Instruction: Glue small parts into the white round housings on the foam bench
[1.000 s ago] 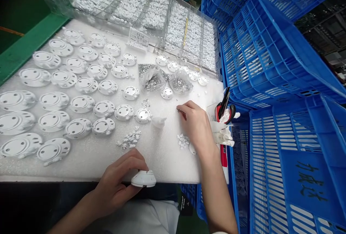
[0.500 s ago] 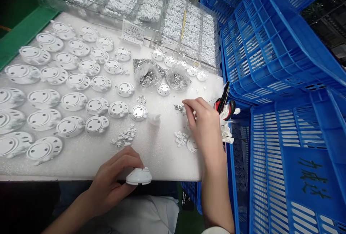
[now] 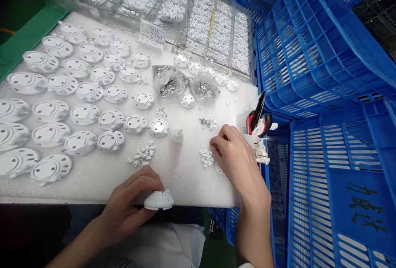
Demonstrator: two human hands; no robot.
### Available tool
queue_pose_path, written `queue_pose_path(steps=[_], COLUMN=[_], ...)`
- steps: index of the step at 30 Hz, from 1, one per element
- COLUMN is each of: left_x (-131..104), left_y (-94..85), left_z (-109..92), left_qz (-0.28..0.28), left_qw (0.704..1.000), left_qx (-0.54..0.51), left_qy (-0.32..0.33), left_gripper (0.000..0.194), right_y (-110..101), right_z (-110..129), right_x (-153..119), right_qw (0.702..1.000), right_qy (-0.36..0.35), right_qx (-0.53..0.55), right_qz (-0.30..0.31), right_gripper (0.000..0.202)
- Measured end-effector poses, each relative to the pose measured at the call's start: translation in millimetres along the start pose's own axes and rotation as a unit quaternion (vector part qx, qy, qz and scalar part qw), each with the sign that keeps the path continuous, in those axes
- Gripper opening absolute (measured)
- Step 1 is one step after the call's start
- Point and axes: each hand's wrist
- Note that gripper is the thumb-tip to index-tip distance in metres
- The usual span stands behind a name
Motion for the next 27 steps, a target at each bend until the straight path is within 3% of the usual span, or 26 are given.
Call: queue_pose_path(steps=[4, 9, 14, 22, 27], left_x=[0.1, -1.8, -3.8, 2.7, 4.5], left_y=[1.5, 4.3, 5.5, 7.3, 6.1], left_z=[0.3, 0.3, -1.0, -4.4, -4.7], left_qz=[-0.005, -0.028, -0.066, -0.086, -0.085], left_qw=[1.0, 0.999, 0.995, 0.995, 0.994], left_qx=[0.006, 0.027, 0.073, 0.059, 0.07], left_qy=[0.001, 0.006, -0.008, 0.005, 0.007], left_gripper=[0.009, 0.014, 0.022, 0.021, 0.022], right_y=[-2.8, -3.3, 11.3, 13.0, 21.3], right_z=[3.2, 33.3, 60.5, 64.5, 74.5], right_x=[1.2, -6.2, -26.5, -46.7, -46.3], right_qw=[1.0, 0.99, 0.992, 0.967, 0.968], right_qy=[-0.005, -0.046, -0.081, 0.08, 0.099], right_qx=[0.023, 0.104, 0.09, 0.236, 0.221], right_qz=[-0.02, -0.084, -0.028, -0.06, -0.068], right_gripper=[0.013, 0.009, 0.021, 0.01, 0.014])
Point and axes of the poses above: each hand's wrist, its own x-axis towards the middle knuckle, its own y-axis out of the palm, z = x × y, and after that the axes turned 4 degrees about -z, right-handed
